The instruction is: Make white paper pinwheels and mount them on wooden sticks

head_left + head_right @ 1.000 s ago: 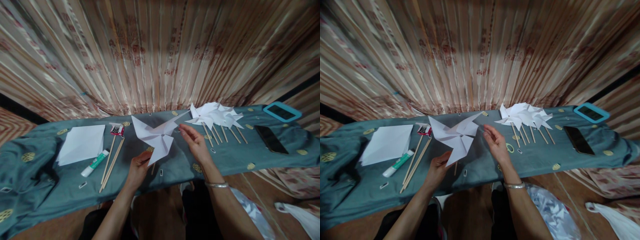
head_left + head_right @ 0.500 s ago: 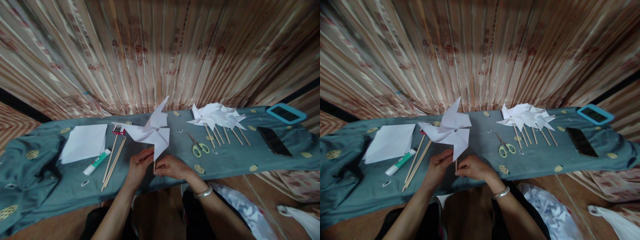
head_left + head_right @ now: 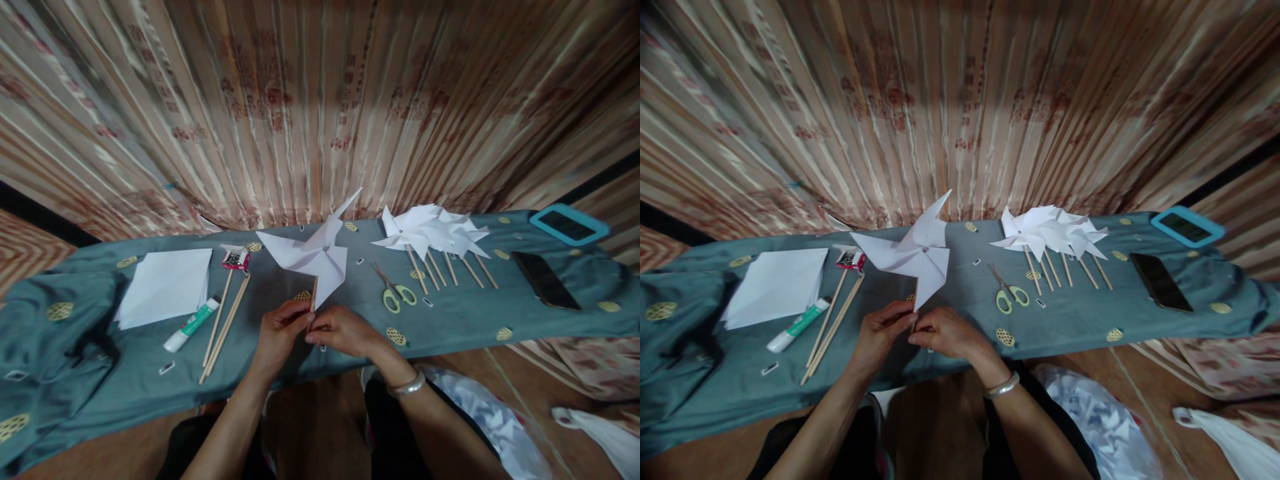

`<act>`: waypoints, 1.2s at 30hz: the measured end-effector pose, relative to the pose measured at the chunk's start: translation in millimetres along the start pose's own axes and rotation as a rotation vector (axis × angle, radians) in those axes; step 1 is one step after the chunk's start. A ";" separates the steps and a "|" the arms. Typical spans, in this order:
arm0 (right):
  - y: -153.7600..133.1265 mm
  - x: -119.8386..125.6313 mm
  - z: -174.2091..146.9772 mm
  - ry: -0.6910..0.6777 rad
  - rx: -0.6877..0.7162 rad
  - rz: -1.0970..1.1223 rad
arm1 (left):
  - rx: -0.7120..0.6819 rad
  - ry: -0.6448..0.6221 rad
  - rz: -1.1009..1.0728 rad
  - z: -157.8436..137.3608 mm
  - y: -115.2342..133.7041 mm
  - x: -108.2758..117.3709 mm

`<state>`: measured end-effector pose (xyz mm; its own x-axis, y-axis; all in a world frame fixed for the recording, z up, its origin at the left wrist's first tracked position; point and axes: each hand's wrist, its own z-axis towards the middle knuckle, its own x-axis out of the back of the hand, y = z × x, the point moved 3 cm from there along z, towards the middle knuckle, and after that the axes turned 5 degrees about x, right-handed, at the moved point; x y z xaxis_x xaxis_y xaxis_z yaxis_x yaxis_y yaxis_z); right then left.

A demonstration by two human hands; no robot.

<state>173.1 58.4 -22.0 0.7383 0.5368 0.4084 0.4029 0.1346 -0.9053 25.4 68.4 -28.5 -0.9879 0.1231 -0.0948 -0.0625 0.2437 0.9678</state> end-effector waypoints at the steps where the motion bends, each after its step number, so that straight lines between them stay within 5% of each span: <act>1: 1.9 7.2 -2.4 -0.008 -0.001 0.016 | 0.000 0.001 0.008 -0.1 0.1 0.5; 4: 11.4 43.1 -13.5 0.134 -0.029 0.086 | 0.014 -0.002 0.021 -1.4 1.7 1.8; 8: 18.0 96.7 -35.4 0.758 0.038 0.156 | 0.038 -0.049 0.049 -4.0 3.0 -0.7; 11: 12.1 110.2 -44.6 0.972 0.160 0.174 | 0.045 -0.100 0.053 -5.5 1.5 -5.3; 15: 5.2 106.8 -41.8 0.890 0.222 0.224 | 0.061 -0.166 0.068 -7.1 -0.4 -11.0; 27: 6.8 89.9 -34.3 0.764 0.029 0.293 | 0.055 -0.075 0.042 -3.1 -2.8 -8.5; 36: 1.2 70.9 -30.2 0.531 -0.026 0.474 | 0.057 -0.056 0.029 -3.7 -2.9 -7.7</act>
<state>242.2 71.5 9.4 0.9983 0.0537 -0.0209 -0.0189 -0.0365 -0.9992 32.6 63.2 -29.7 -0.9795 0.1844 -0.0817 -0.0244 0.2939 0.9555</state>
